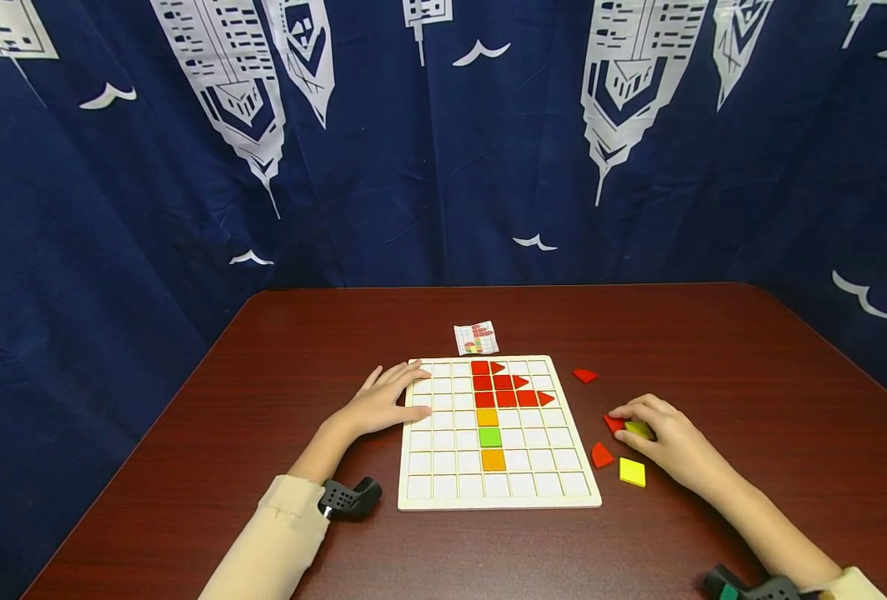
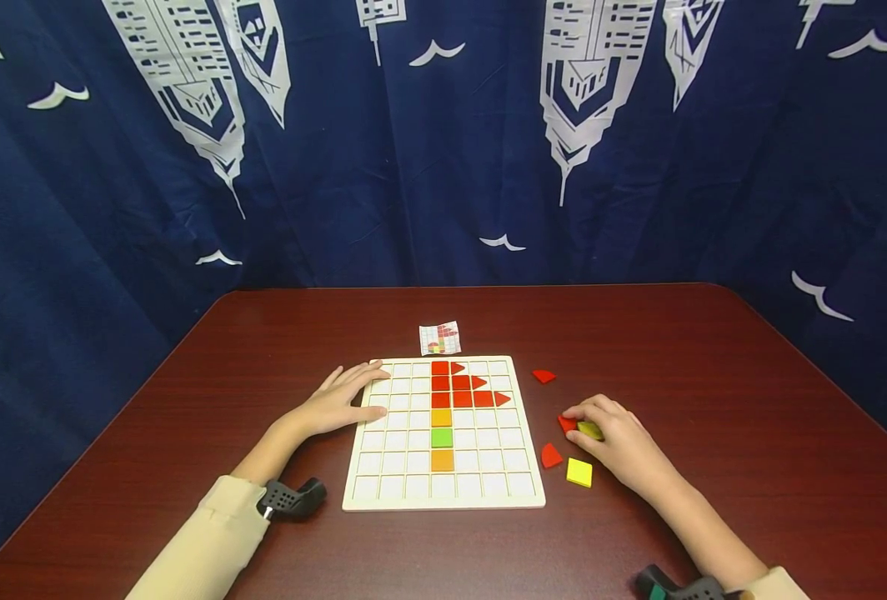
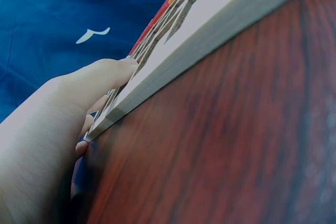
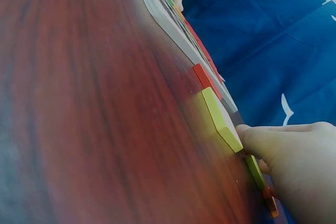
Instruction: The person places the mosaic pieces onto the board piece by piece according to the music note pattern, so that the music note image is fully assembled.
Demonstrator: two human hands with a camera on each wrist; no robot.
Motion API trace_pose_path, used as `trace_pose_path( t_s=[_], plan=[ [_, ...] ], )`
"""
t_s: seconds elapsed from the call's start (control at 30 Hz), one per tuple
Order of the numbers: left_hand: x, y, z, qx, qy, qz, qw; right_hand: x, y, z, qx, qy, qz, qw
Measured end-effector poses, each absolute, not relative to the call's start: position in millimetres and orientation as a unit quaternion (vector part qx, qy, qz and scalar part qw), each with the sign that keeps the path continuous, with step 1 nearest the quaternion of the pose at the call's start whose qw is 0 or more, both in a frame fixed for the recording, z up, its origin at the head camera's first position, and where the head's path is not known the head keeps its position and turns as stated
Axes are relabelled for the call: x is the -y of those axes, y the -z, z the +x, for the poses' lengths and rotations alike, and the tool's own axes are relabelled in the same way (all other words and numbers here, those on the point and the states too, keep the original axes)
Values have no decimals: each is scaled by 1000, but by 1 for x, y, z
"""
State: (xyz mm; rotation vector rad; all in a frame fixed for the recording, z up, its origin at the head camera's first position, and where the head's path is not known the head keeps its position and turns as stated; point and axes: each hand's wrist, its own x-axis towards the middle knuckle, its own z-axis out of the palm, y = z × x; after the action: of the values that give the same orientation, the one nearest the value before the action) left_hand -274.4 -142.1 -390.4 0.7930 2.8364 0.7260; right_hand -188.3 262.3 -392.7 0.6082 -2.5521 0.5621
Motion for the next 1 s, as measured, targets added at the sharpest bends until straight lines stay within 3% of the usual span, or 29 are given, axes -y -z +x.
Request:
trace_pose_path(
  t_s=[1.0],
  plan=[
    [141, 389, -273, -932, -242, 265, 50, -250, 399, -191, 950, -202, 167, 169]
  ],
)
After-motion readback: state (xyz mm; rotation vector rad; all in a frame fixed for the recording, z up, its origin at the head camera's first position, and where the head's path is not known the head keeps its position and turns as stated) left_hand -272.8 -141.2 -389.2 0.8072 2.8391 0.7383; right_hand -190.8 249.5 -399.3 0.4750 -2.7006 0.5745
